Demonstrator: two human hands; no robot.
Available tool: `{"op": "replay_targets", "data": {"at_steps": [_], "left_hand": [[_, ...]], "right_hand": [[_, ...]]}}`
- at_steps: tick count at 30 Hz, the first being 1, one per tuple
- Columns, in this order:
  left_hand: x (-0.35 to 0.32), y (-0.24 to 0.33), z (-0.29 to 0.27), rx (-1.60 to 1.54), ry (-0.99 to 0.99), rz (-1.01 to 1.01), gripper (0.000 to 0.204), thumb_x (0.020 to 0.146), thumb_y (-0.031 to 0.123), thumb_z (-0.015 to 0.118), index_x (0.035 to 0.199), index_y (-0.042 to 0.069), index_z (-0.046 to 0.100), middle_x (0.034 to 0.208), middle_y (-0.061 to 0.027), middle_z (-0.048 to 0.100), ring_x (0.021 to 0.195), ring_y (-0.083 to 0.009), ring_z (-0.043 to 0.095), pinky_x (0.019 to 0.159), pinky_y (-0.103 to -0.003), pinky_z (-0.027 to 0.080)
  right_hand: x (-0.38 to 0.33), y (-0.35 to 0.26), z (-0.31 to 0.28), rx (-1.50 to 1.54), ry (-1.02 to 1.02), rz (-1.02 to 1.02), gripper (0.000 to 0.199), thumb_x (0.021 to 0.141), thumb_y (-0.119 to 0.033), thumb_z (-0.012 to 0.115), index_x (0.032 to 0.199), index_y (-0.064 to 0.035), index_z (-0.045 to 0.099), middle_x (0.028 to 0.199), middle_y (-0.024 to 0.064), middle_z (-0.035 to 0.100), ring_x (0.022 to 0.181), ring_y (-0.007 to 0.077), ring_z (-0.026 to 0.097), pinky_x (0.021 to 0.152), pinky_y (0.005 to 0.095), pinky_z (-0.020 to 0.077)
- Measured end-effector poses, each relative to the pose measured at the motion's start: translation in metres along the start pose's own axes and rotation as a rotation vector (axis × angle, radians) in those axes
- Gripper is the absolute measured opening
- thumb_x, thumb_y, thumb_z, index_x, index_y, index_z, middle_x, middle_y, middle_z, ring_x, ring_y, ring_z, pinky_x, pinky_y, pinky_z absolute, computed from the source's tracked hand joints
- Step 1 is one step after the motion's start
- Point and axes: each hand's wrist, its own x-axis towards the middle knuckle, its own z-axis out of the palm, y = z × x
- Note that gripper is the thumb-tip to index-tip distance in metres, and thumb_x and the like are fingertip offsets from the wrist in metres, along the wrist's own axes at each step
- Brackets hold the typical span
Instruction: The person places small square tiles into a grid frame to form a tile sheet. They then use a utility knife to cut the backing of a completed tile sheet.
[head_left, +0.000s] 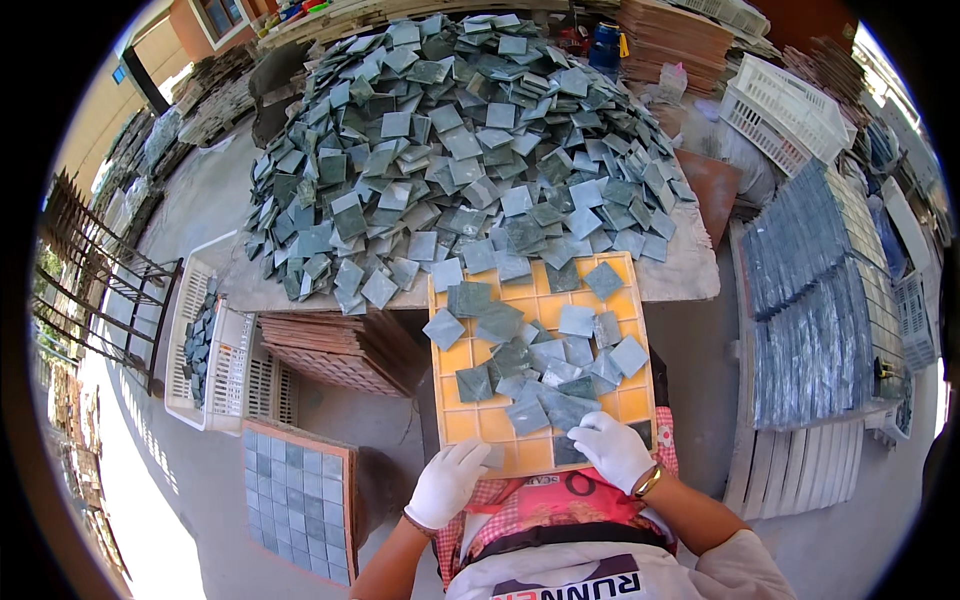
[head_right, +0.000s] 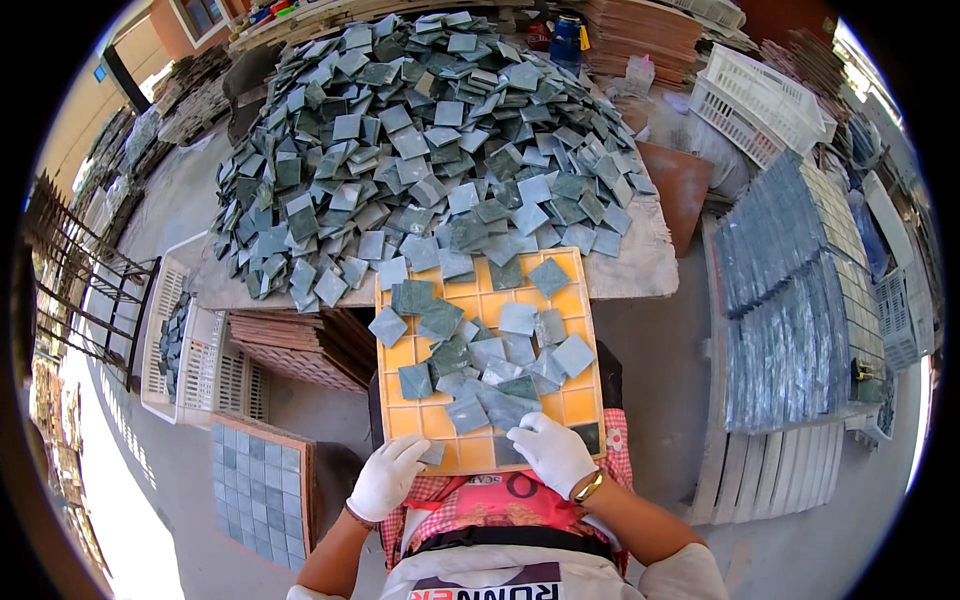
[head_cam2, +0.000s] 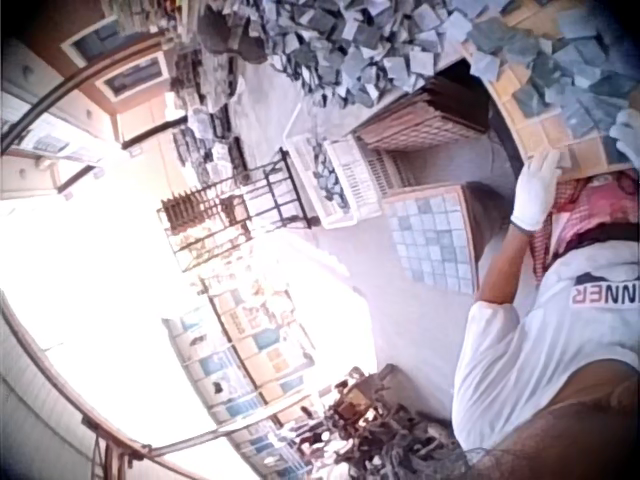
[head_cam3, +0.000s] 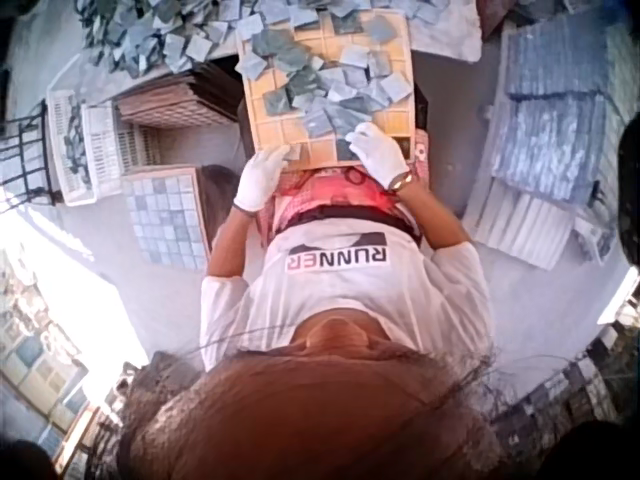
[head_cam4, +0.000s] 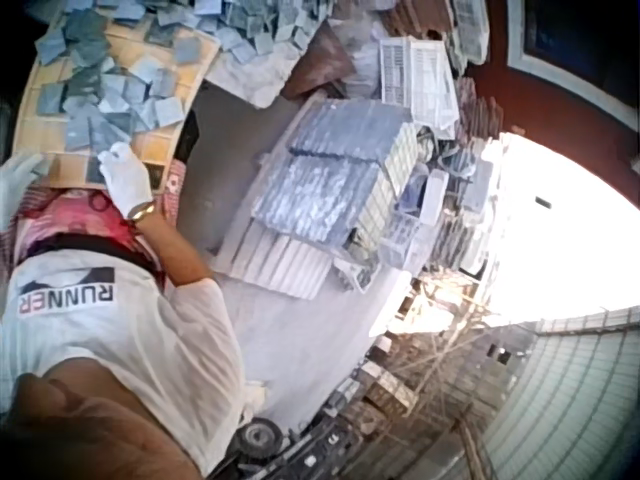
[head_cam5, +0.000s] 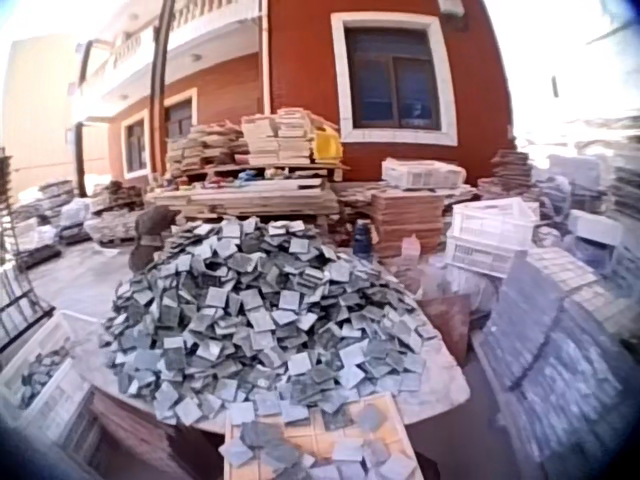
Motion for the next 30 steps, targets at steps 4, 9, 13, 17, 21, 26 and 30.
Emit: {"op": "replay_targets", "data": {"at_steps": [4, 9, 13, 17, 21, 26, 30], "left_hand": [[0.007, 0.007, -0.008, -0.108, 0.152, -0.158, 0.019, 0.080, 0.001, 0.060, 0.099, 0.001, 0.064, 0.088, -0.0168, 0.064, 0.079, -0.0343, 0.063, 0.071, -0.038, 0.052], [0.015, 0.005, 0.000, -0.141, 0.098, -0.252, 0.023, 0.080, 0.007, 0.063, 0.103, 0.003, 0.064, 0.098, -0.0179, 0.061, 0.080, -0.0345, 0.063, 0.073, -0.038, 0.051], [0.008, 0.012, 0.009, -0.002, 0.026, -0.232, 0.039, 0.076, 0.015, 0.070, 0.111, 0.003, 0.061, 0.118, -0.0177, 0.051, 0.093, -0.0352, 0.060, 0.079, -0.041, 0.049], [0.005, 0.015, 0.008, 0.116, -0.023, -0.126, 0.054, 0.074, 0.021, 0.073, 0.120, 0.001, 0.054, 0.123, -0.0162, 0.048, 0.094, -0.0350, 0.057, 0.082, -0.041, 0.047], [0.002, 0.013, 0.011, 0.176, -0.088, -0.079, 0.060, 0.071, 0.024, 0.075, 0.122, 0.003, 0.053, 0.122, -0.0155, 0.047, 0.093, -0.0346, 0.055, 0.083, -0.040, 0.046], [0.005, 0.020, -0.002, 0.240, -0.191, -0.046, 0.058, 0.071, 0.024, 0.074, 0.121, 0.003, 0.053, 0.122, -0.0110, 0.048, 0.093, -0.0286, 0.055, 0.081, -0.038, 0.047], [0.002, 0.019, 0.006, 0.285, -0.151, -0.022, 0.051, 0.073, 0.022, 0.071, 0.118, 0.004, 0.054, 0.120, -0.0085, 0.049, 0.091, -0.0253, 0.055, 0.078, -0.036, 0.047]], "right_hand": [[0.000, -0.011, -0.002, -0.035, -0.026, 0.026, 0.021, 0.084, -0.016, 0.063, 0.104, -0.0110, 0.061, 0.098, 0.0104, 0.057, 0.085, 0.0300, 0.060, 0.072, 0.0397, 0.0501], [-0.004, -0.003, -0.004, -0.058, -0.109, -0.076, 0.027, 0.083, -0.017, 0.063, 0.108, -0.0095, 0.058, 0.098, 0.0114, 0.056, 0.089, 0.0307, 0.059, 0.075, 0.0397, 0.0498], [0.001, -0.006, -0.020, 0.002, -0.100, -0.071, 0.032, 0.082, -0.018, 0.064, 0.112, -0.0082, 0.057, 0.101, 0.0126, 0.056, 0.090, 0.0309, 0.059, 0.076, 0.0394, 0.0500], [0.009, -0.004, -0.022, -0.021, 0.096, 0.020, 0.038, 0.081, -0.021, 0.067, 0.116, -0.0083, 0.057, 0.103, 0.0132, 0.056, 0.091, 0.0309, 0.059, 0.077, 0.0394, 0.0501], [0.018, -0.011, -0.020, -0.079, 0.128, 0.062, 0.042, 0.078, -0.023, 0.070, 0.115, -0.0076, 0.058, 0.104, 0.0129, 0.056, 0.092, 0.0309, 0.058, 0.078, 0.0399, 0.0493], [0.028, -0.011, -0.019, -0.153, 0.223, 0.007, 0.043, 0.077, -0.024, 0.070, 0.114, -0.0081, 0.058, 0.103, 0.0113, 0.056, 0.095, 0.0296, 0.057, 0.079, 0.0396, 0.0484], [0.035, -0.024, -0.023, -0.144, 0.119, -0.016, 0.036, 0.078, -0.023, 0.068, 0.109, -0.0088, 0.058, 0.101, 0.0105, 0.056, 0.093, 0.0288, 0.057, 0.078, 0.0401, 0.0486]]}}
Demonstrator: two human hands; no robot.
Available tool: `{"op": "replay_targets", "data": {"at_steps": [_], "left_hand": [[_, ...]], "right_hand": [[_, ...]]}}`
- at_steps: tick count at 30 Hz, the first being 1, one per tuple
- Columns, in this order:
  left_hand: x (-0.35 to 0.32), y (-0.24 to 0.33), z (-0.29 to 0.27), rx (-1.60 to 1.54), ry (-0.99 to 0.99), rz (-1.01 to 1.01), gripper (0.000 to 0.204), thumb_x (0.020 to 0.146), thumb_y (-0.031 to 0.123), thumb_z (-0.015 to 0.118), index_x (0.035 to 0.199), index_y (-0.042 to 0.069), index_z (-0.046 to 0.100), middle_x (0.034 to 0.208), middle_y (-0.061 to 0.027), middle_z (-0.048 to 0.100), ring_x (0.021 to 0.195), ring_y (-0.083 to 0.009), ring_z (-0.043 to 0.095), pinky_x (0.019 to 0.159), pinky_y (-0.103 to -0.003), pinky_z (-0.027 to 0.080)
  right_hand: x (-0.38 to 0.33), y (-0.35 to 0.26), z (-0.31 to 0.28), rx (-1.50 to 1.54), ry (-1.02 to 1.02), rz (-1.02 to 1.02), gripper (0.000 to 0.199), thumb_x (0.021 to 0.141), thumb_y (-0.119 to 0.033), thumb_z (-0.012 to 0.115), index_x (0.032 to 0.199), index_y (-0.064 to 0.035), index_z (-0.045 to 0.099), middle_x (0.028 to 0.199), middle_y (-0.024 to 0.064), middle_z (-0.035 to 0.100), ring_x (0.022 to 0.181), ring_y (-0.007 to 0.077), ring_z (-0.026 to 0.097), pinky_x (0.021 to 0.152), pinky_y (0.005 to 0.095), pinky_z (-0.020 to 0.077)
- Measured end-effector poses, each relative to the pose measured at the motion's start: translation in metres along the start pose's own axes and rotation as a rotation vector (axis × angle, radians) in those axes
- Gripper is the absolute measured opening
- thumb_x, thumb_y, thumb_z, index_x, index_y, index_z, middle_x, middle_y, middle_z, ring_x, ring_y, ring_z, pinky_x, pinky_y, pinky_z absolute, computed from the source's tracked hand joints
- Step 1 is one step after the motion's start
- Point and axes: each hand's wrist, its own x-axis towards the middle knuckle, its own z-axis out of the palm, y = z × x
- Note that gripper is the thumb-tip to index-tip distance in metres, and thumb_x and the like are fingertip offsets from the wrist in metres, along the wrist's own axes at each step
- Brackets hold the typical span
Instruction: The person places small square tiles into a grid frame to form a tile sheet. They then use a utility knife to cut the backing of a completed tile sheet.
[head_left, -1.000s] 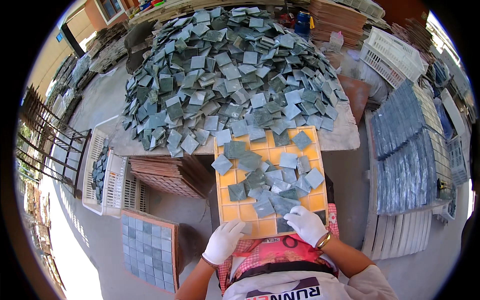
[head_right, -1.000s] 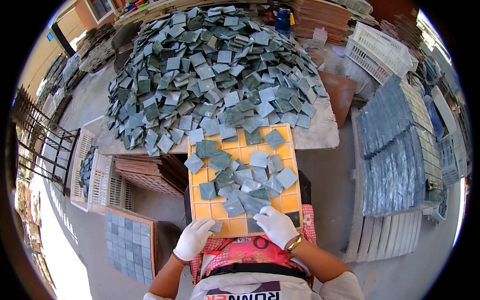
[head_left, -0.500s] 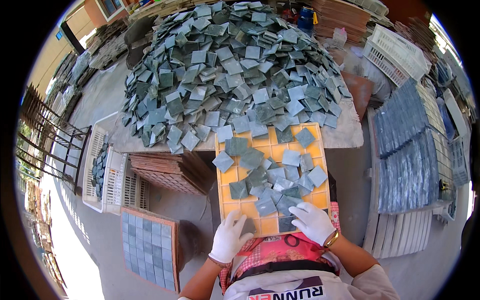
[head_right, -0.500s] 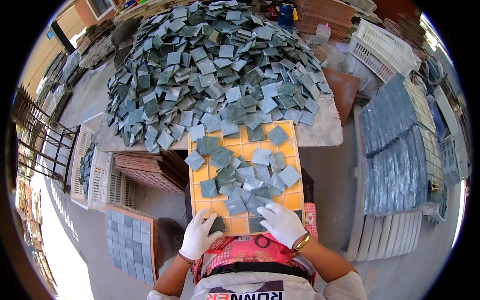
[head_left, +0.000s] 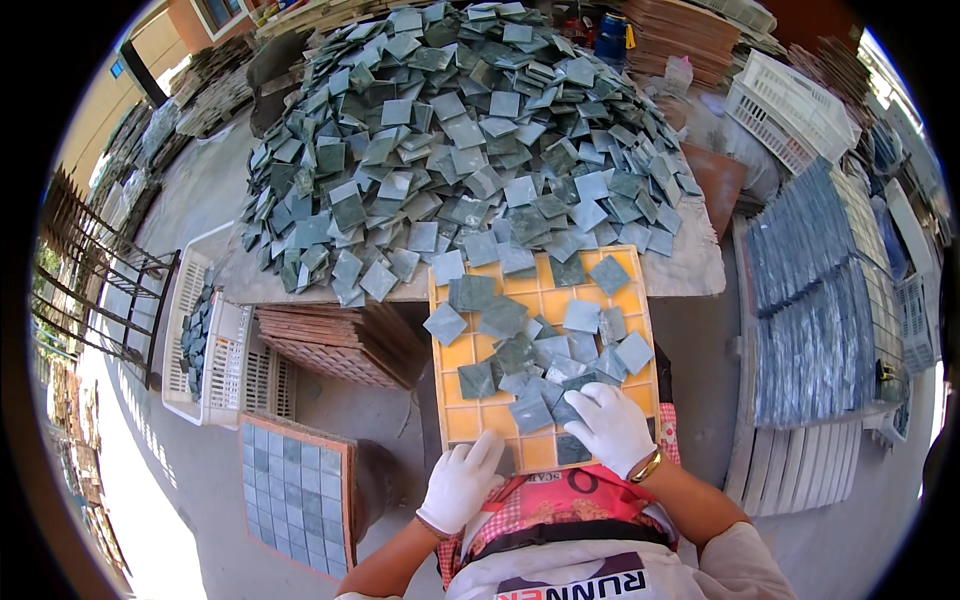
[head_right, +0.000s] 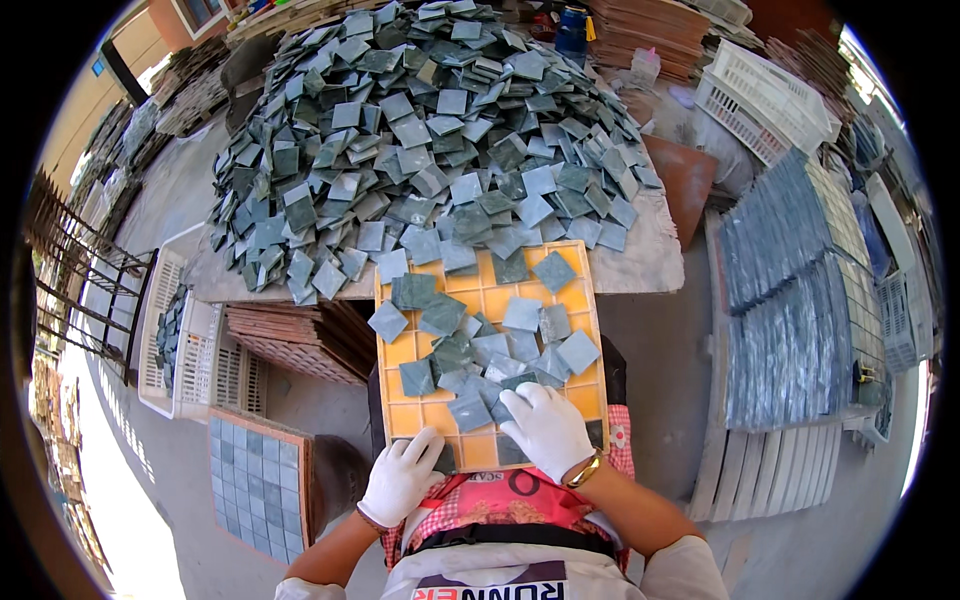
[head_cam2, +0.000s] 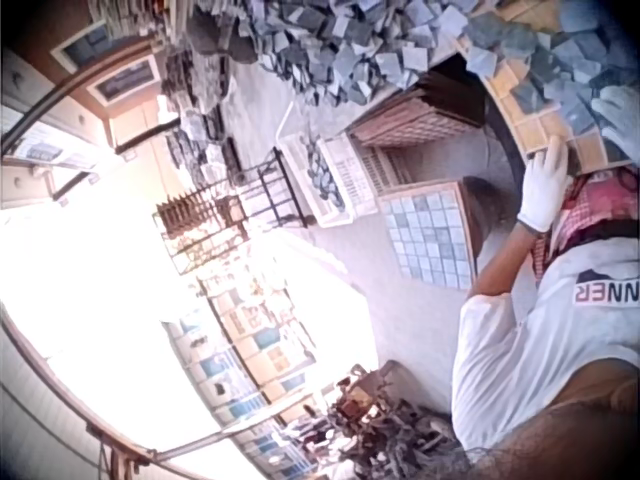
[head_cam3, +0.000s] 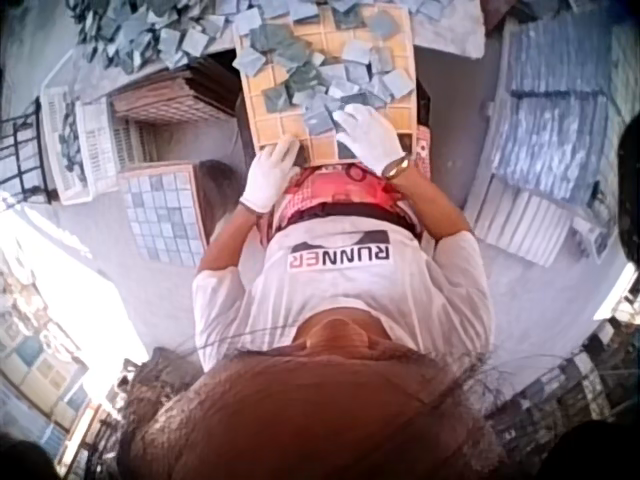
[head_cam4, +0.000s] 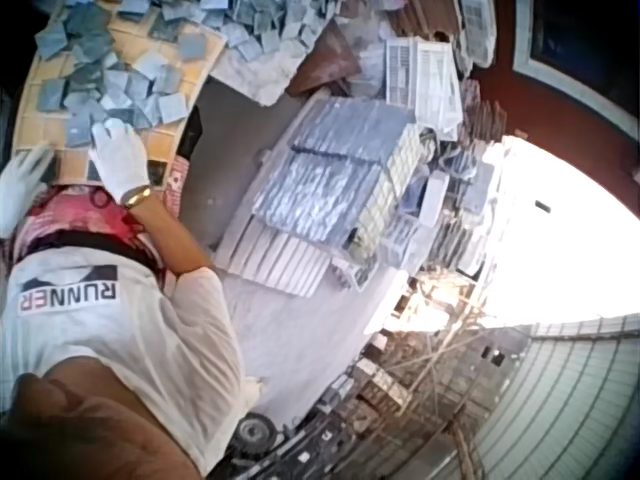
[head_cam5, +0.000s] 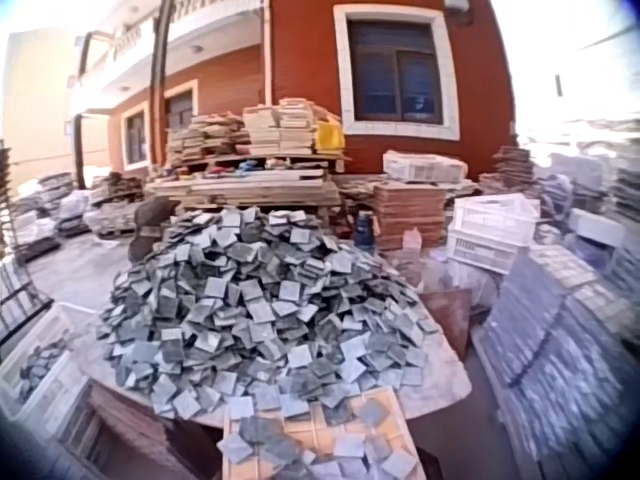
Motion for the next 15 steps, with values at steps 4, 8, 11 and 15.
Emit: {"op": "replay_targets", "data": {"at_steps": [4, 8, 11, 15], "left_hand": [[0.000, -0.001, 0.011, 0.031, -0.004, 0.192, 0.043, 0.076, 0.016, 0.065, 0.116, 0.003, 0.056, 0.118, -0.0090, 0.052, 0.089, -0.0252, 0.055, 0.079, -0.035, 0.047], [0.000, 0.007, 0.019, -0.027, 0.123, 0.032, 0.044, 0.075, 0.014, 0.066, 0.115, 0.002, 0.056, 0.115, -0.0104, 0.053, 0.087, -0.0267, 0.056, 0.077, -0.036, 0.048], [0.004, 0.004, 0.012, -0.006, 0.057, 0.035, 0.043, 0.075, 0.016, 0.066, 0.115, 0.003, 0.056, 0.112, -0.0106, 0.053, 0.089, -0.0267, 0.057, 0.077, -0.036, 0.047], [0.014, 0.006, -0.010, -0.042, -0.030, 0.064, 0.043, 0.074, 0.018, 0.067, 0.114, 0.004, 0.057, 0.110, -0.0098, 0.054, 0.088, -0.0258, 0.056, 0.078, -0.038, 0.046]], "right_hand": [[-0.006, -0.012, 0.006, 0.024, -0.281, -0.085, 0.027, 0.080, -0.023, 0.066, 0.102, -0.0100, 0.058, 0.098, 0.0082, 0.057, 0.093, 0.0279, 0.058, 0.078, 0.0397, 0.0492], [-0.022, 0.000, 0.004, 0.002, -0.152, 0.027, 0.026, 0.082, -0.024, 0.065, 0.104, -0.0113, 0.061, 0.098, 0.0081, 0.058, 0.092, 0.0269, 0.059, 0.077, 0.0392, 0.0493], [-0.021, 0.004, -0.006, 0.040, -0.191, 0.046, 0.026, 0.082, -0.025, 0.064, 0.104, -0.0116, 0.061, 0.099, 0.0084, 0.058, 0.092, 0.0272, 0.060, 0.077, 0.0394, 0.0494], [-0.017, -0.006, -0.001, 0.031, -0.186, -0.070, 0.029, 0.081, -0.020, 0.065, 0.108, -0.0113, 0.058, 0.100, 0.0083, 0.057, 0.091, 0.0272, 0.060, 0.077, 0.0387, 0.0498]]}}
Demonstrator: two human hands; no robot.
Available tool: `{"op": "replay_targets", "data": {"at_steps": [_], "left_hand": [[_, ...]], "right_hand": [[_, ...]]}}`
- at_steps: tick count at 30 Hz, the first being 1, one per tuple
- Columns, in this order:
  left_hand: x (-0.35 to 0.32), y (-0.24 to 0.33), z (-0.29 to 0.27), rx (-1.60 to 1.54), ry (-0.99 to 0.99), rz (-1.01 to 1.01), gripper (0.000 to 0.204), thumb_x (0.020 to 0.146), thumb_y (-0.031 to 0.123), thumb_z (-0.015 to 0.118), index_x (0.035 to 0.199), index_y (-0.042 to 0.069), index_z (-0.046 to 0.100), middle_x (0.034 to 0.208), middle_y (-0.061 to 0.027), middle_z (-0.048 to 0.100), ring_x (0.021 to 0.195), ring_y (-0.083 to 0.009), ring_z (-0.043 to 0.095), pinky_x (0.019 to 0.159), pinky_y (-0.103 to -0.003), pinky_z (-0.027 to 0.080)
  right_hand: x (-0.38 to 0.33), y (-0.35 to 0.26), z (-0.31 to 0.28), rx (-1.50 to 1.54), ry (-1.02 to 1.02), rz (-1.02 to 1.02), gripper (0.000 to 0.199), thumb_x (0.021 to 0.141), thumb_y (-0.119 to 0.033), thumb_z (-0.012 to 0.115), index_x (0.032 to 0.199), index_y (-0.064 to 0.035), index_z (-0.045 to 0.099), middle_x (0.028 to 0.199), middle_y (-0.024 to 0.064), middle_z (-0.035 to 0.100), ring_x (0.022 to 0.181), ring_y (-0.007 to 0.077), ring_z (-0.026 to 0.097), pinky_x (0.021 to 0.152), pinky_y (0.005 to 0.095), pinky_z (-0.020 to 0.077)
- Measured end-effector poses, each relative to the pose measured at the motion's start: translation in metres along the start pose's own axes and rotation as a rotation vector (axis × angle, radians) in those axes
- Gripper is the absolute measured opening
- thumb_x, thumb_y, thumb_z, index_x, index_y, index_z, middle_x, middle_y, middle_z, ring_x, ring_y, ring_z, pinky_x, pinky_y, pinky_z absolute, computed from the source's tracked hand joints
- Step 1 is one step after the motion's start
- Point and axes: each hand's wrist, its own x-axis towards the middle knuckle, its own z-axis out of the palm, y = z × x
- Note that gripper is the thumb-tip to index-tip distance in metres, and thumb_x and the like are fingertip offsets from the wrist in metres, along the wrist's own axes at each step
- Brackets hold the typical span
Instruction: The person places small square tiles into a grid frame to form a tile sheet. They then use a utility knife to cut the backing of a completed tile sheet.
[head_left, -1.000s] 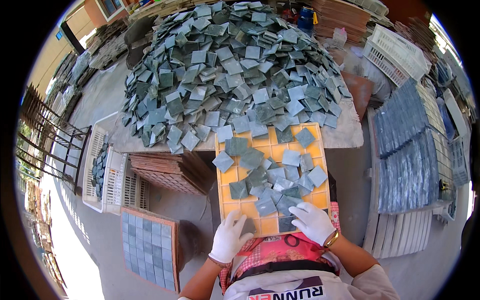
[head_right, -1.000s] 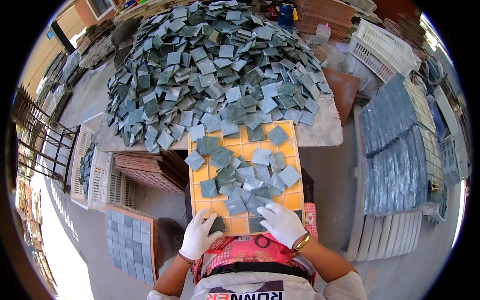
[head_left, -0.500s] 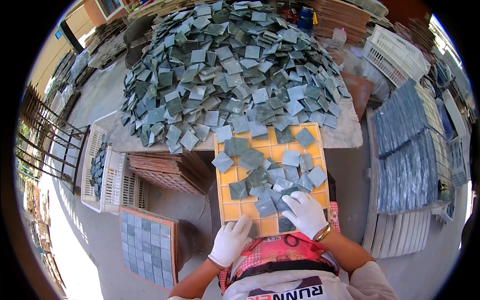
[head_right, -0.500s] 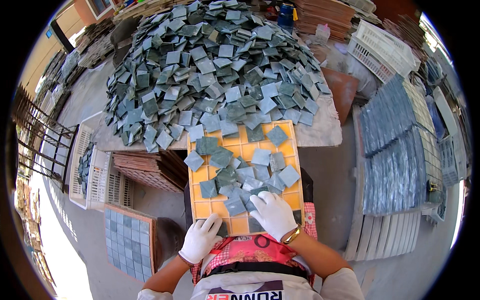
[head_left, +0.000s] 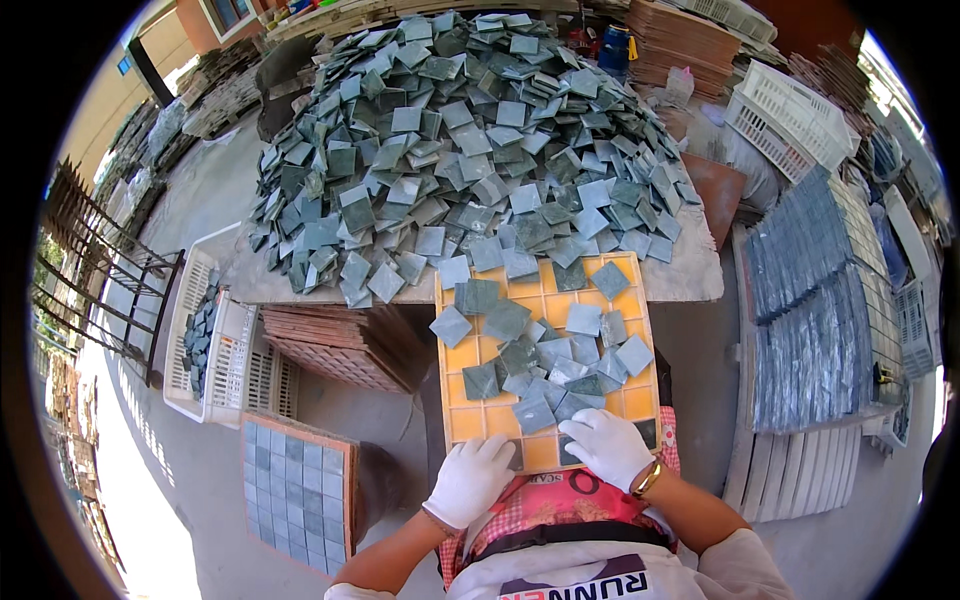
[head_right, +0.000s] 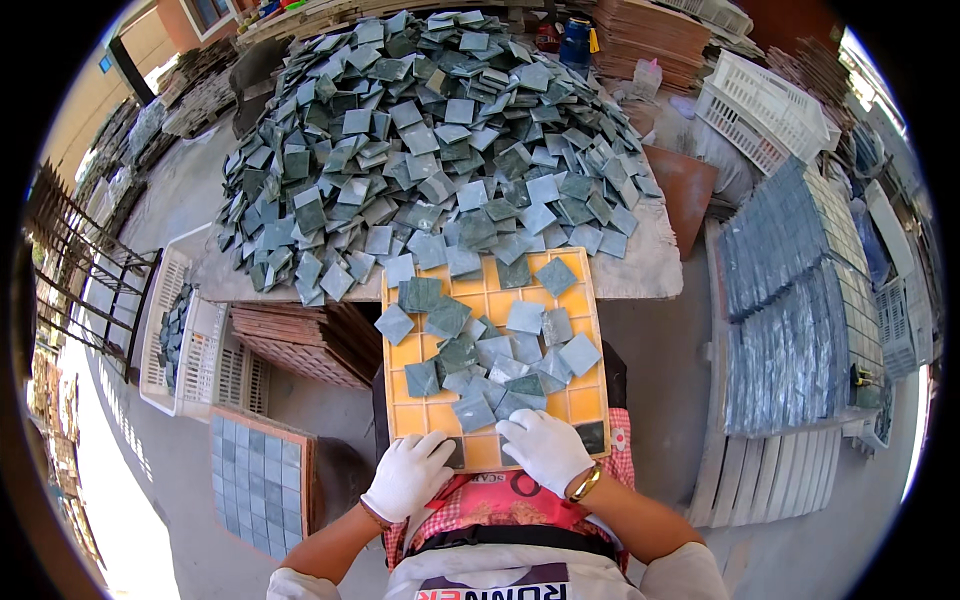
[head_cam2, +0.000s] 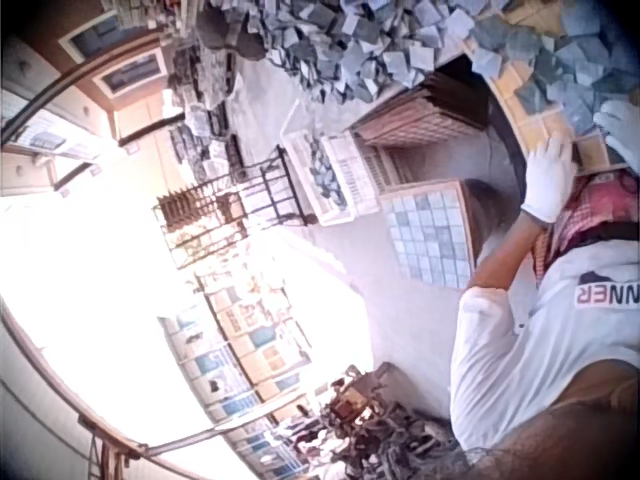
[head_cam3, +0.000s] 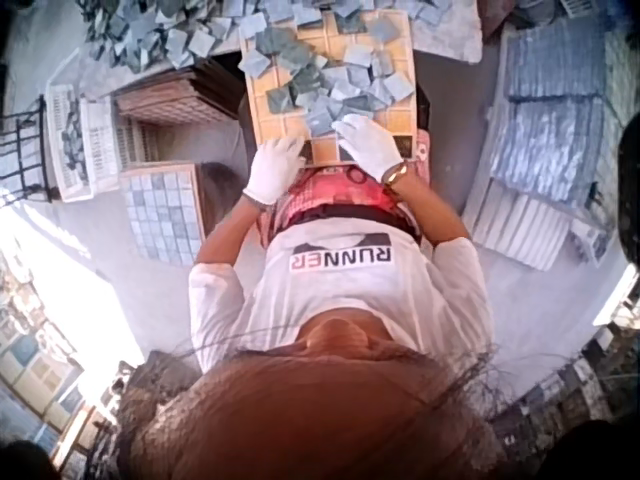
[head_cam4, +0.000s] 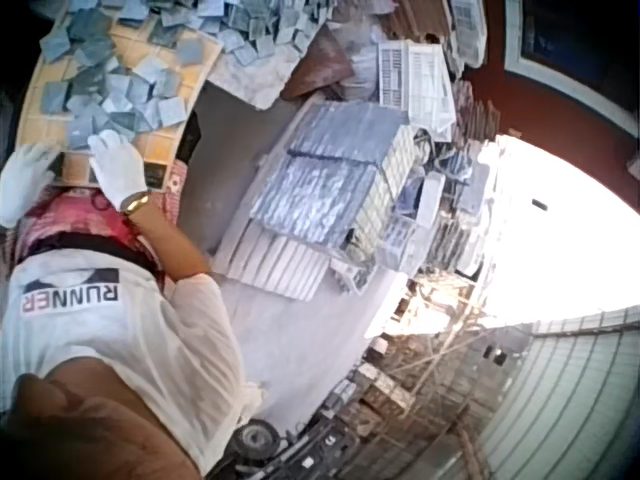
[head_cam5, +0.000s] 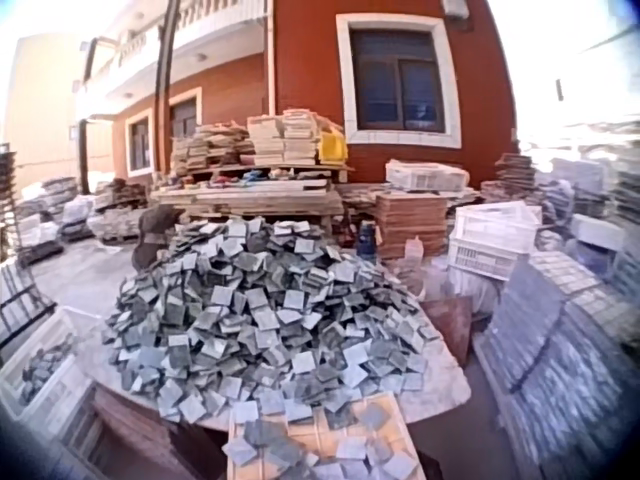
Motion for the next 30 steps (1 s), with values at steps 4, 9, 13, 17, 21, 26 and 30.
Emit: {"op": "replay_targets", "data": {"at_steps": [4, 9, 13, 17, 21, 26, 30], "left_hand": [[0.029, 0.012, -0.005, -0.069, 0.248, -0.152, 0.054, 0.073, 0.021, 0.072, 0.121, 0.004, 0.053, 0.109, -0.0102, 0.054, 0.093, -0.0294, 0.056, 0.081, -0.039, 0.046], [0.053, 0.011, 0.027, -0.047, 0.248, -0.223, 0.061, 0.074, 0.024, 0.072, 0.126, 0.002, 0.050, 0.108, -0.0139, 0.055, 0.094, -0.0321, 0.056, 0.081, -0.040, 0.047], [0.050, -0.006, 0.031, -0.052, 0.267, -0.191, 0.045, 0.083, 0.018, 0.063, 0.123, 0.002, 0.051, 0.095, -0.0138, 0.058, 0.087, -0.0326, 0.059, 0.075, -0.039, 0.050], [0.052, -0.004, 0.024, -0.098, 0.307, -0.156, 0.053, 0.078, 0.023, 0.069, 0.124, 0.003, 0.051, 0.099, -0.0131, 0.056, 0.088, -0.0318, 0.058, 0.075, -0.039, 0.049], [0.053, 0.019, 0.020, 0.003, 0.207, -0.238, 0.067, 0.071, 0.028, 0.075, 0.127, 0.003, 0.048, 0.104, -0.0126, 0.053, 0.092, -0.0313, 0.056, 0.078, -0.038, 0.048], [0.053, 0.017, 0.030, -0.001, 0.149, -0.245, 0.072, 0.073, 0.029, 0.075, 0.131, 0.001, 0.043, 0.103, -0.0151, 0.052, 0.093, -0.0327, 0.056, 0.078, -0.039, 0.049], [0.053, 0.014, 0.026, -0.042, 0.157, -0.216, 0.068, 0.075, 0.026, 0.074, 0.129, 0.000, 0.043, 0.101, -0.0166, 0.052, 0.092, -0.0342, 0.057, 0.077, -0.040, 0.049]], "right_hand": [[0.029, -0.005, -0.001, -0.028, 0.199, 0.008, 0.033, 0.080, -0.018, 0.066, 0.110, -0.0100, 0.057, 0.104, 0.0086, 0.057, 0.095, 0.0276, 0.059, 0.080, 0.0383, 0.0493], [0.034, 0.020, -0.018, -0.060, 0.243, 0.112, 0.038, 0.078, -0.017, 0.067, 0.114, -0.0093, 0.057, 0.109, 0.0095, 0.057, 0.098, 0.0297, 0.058, 0.083, 0.0381, 0.0489], [0.026, 0.039, -0.016, -0.042, 0.188, 0.207, 0.033, 0.079, -0.018, 0.067, 0.109, -0.0090, 0.058, 0.107, 0.0104, 0.056, 0.098, 0.0316, 0.057, 0.081, 0.0403, 0.0498], [0.026, 0.043, -0.010, 0.135, 0.245, 0.227, 0.025, 0.080, -0.017, 0.067, 0.101, -0.0069, 0.057, 0.102, 0.0111, 0.056, 0.095, 0.0323, 0.058, 0.077, 0.0415, 0.0498], [0.017, 0.044, -0.010, 0.230, 0.340, 0.235, 0.023, 0.080, -0.016, 0.068, 0.095, -0.0047, 0.056, 0.088, 0.0114, 0.060, 0.081, 0.0329, 0.061, 0.071, 0.0392, 0.0500], [-0.030, 0.047, -0.018, 0.798, 0.282, 0.526, 0.015, 0.089, -0.012, 0.058, 0.098, -0.0009, 0.055, 0.073, 0.0093, 0.062, 0.057, 0.0148, 0.061, 0.053, 0.0283, 0.0493], [-0.052, 0.051, -0.014, 0.730, 0.194, 0.550, 0.018, 0.091, -0.014, 0.056, 0.105, -0.0039, 0.060, 0.076, 0.0108, 0.064, 0.062, 0.0199, 0.064, 0.058, 0.0303, 0.0507]]}}
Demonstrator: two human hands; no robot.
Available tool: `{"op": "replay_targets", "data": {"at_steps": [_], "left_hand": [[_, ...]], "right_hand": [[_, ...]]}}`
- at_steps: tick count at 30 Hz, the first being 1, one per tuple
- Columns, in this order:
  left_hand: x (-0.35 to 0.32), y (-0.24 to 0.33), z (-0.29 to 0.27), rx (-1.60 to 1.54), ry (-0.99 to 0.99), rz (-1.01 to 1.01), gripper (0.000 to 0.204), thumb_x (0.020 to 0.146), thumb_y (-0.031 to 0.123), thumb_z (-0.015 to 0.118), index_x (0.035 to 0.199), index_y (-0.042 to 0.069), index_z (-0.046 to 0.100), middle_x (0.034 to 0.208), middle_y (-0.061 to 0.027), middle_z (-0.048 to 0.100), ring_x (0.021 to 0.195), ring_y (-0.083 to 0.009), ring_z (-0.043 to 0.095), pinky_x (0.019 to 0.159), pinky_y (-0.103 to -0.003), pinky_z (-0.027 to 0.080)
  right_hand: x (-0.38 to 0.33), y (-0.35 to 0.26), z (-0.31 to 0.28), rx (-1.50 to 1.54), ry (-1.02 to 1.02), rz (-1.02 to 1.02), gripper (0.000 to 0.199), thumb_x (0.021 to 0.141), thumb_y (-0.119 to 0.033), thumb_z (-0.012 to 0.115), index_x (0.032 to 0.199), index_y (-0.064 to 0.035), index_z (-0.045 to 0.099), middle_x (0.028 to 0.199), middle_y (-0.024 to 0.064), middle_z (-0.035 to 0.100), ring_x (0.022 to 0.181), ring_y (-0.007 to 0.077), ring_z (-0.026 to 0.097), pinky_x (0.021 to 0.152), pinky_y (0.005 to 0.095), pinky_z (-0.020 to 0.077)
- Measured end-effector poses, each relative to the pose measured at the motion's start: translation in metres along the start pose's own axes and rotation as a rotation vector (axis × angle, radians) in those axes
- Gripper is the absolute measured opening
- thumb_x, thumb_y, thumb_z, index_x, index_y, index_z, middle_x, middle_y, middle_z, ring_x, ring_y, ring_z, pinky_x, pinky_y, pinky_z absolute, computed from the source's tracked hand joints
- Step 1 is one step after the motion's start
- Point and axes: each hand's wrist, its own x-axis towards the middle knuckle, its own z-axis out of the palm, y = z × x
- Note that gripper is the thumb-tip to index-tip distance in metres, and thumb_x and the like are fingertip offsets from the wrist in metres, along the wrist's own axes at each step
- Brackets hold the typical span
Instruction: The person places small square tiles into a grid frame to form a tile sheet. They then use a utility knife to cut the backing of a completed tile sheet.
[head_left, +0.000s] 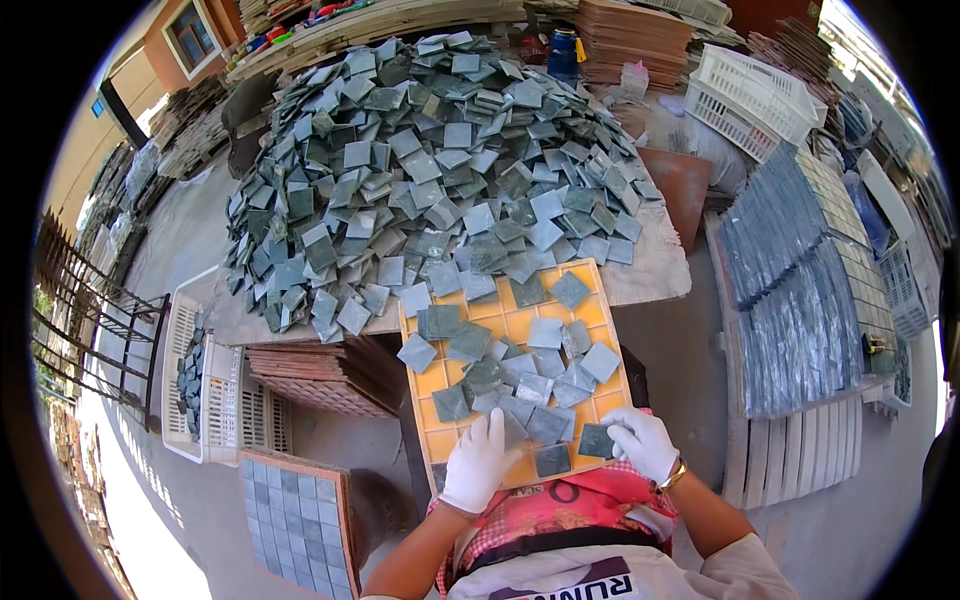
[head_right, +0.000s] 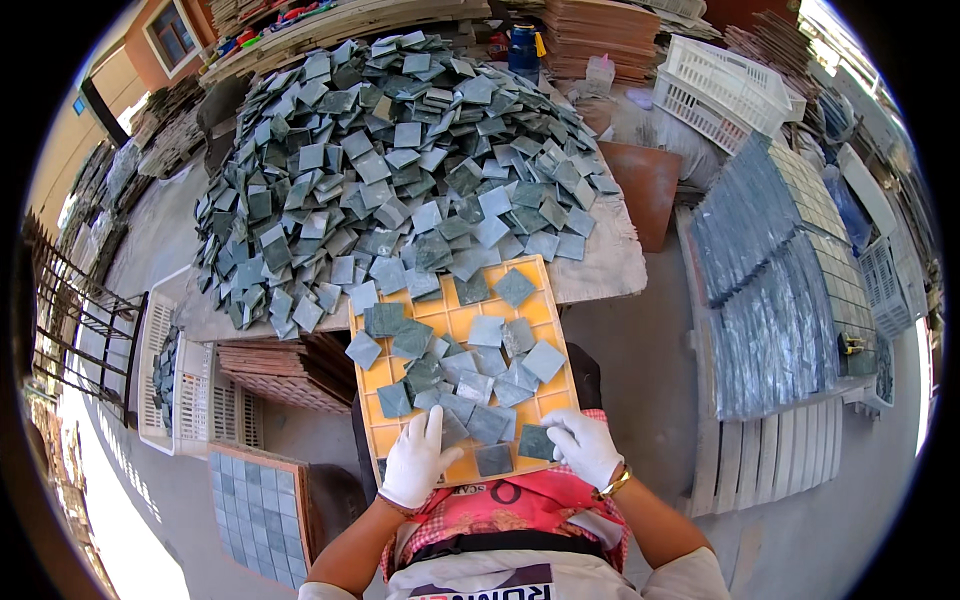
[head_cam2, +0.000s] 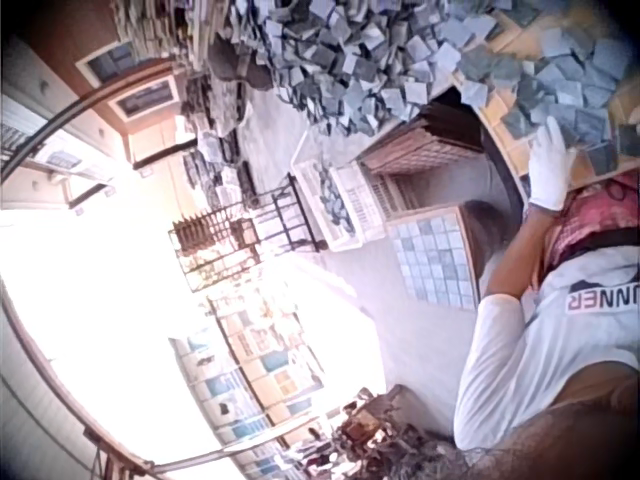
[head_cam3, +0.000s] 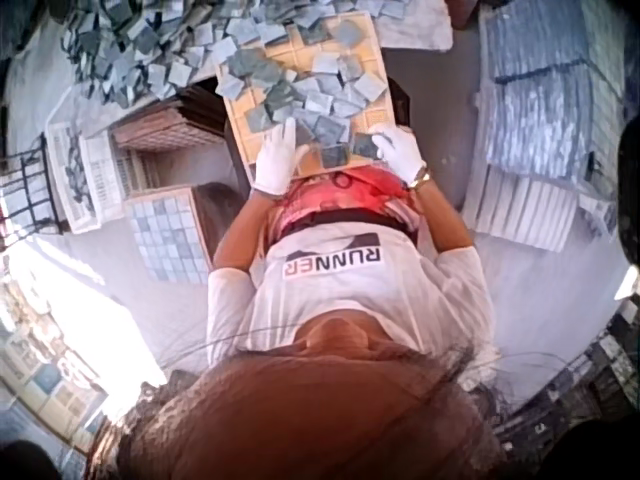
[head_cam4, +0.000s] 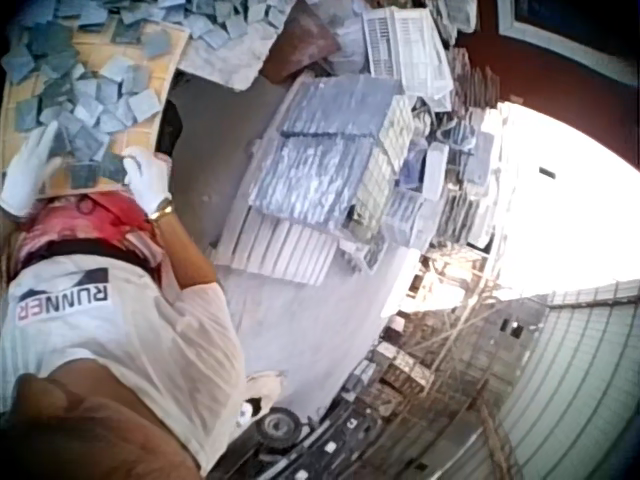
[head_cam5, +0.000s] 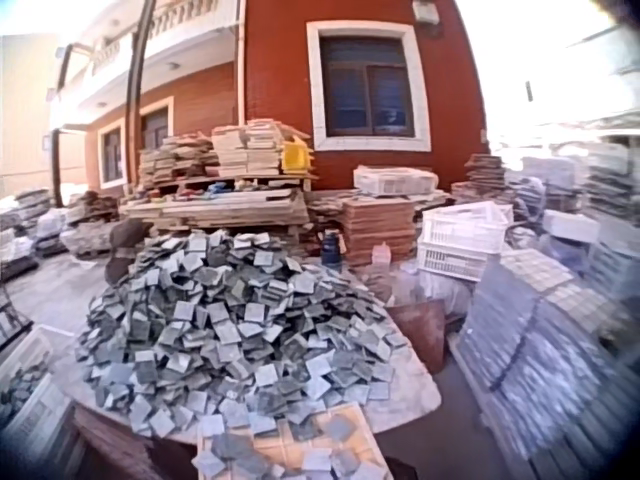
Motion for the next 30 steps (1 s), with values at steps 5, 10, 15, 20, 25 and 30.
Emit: {"op": "replay_targets", "data": {"at_steps": [5, 10, 15, 20, 25, 30], "left_hand": [[0.003, -0.004, -0.001, -0.043, 0.007, -0.013, 0.058, 0.076, 0.019, 0.071, 0.124, -0.001, 0.046, 0.102, -0.0181, 0.056, 0.091, -0.0342, 0.059, 0.077, -0.040, 0.050], [-0.022, -0.011, -0.020, -0.276, 0.050, 0.043, 0.049, 0.075, 0.016, 0.068, 0.118, -0.001, 0.053, 0.106, -0.0198, 0.059, 0.089, -0.0347, 0.061, 0.076, -0.040, 0.051], [-0.044, -0.007, -0.031, -0.228, -0.077, 0.180, 0.047, 0.075, 0.015, 0.068, 0.117, 0.001, 0.054, 0.112, -0.0178, 0.056, 0.095, -0.0341, 0.059, 0.083, -0.040, 0.050], [-0.049, -0.008, -0.008, -0.088, -0.082, 0.284, 0.048, 0.075, 0.017, 0.069, 0.118, 0.001, 0.054, 0.115, -0.0173, 0.055, 0.100, -0.0342, 0.056, 0.087, -0.039, 0.047], [-0.044, -0.005, 0.005, -0.100, -0.031, 0.250, 0.048, 0.075, 0.017, 0.069, 0.116, -0.002, 0.053, 0.117, -0.0160, 0.054, 0.101, -0.0326, 0.055, 0.087, -0.038, 0.046], [-0.037, -0.002, 0.006, -0.085, -0.097, 0.282, 0.052, 0.077, 0.017, 0.067, 0.122, 0.000, 0.049, 0.119, -0.0160, 0.054, 0.100, -0.0316, 0.057, 0.086, -0.037, 0.048]], "right_hand": [[-0.001, 0.020, 0.013, -0.367, 0.081, -0.296, 0.015, 0.089, -0.018, 0.057, 0.099, -0.0098, 0.064, 0.085, 0.0124, 0.064, 0.079, 0.0334, 0.062, 0.072, 0.0401, 0.0494], [-0.010, 0.014, 0.024, -0.463, 0.110, -0.278, 0.016, 0.087, -0.017, 0.059, 0.102, -0.0106, 0.062, 0.096, 0.0111, 0.061, 0.087, 0.0312, 0.061, 0.076, 0.0420, 0.0485], [-0.011, 0.007, 0.025, -0.643, -0.071, -0.398, 0.038, 0.080, -0.019, 0.068, 0.112, -0.0033, 0.054, 0.112, 0.0143, 0.051, 0.090, 0.0321, 0.060, 0.079, 0.0406, 0.0500], [-0.006, -0.008, 0.021, -0.825, -0.227, -0.423, 0.048, 0.075, -0.021, 0.073, 0.113, -0.0013, 0.051, 0.105, 0.0138, 0.051, 0.095, 0.0308, 0.059, 0.077, 0.0403, 0.0504], [-0.007, -0.020, 0.022, -0.859, -0.199, -0.353, 0.046, 0.075, -0.024, 0.072, 0.112, -0.0055, 0.052, 0.100, 0.0119, 0.054, 0.094, 0.0307, 0.059, 0.077, 0.0417, 0.0503], [-0.004, -0.019, 0.015, -0.759, -0.111, -0.413, 0.045, 0.080, -0.028, 0.067, 0.117, -0.0067, 0.052, 0.105, 0.0125, 0.056, 0.094, 0.0315, 0.059, 0.079, 0.0416, 0.0495]]}}
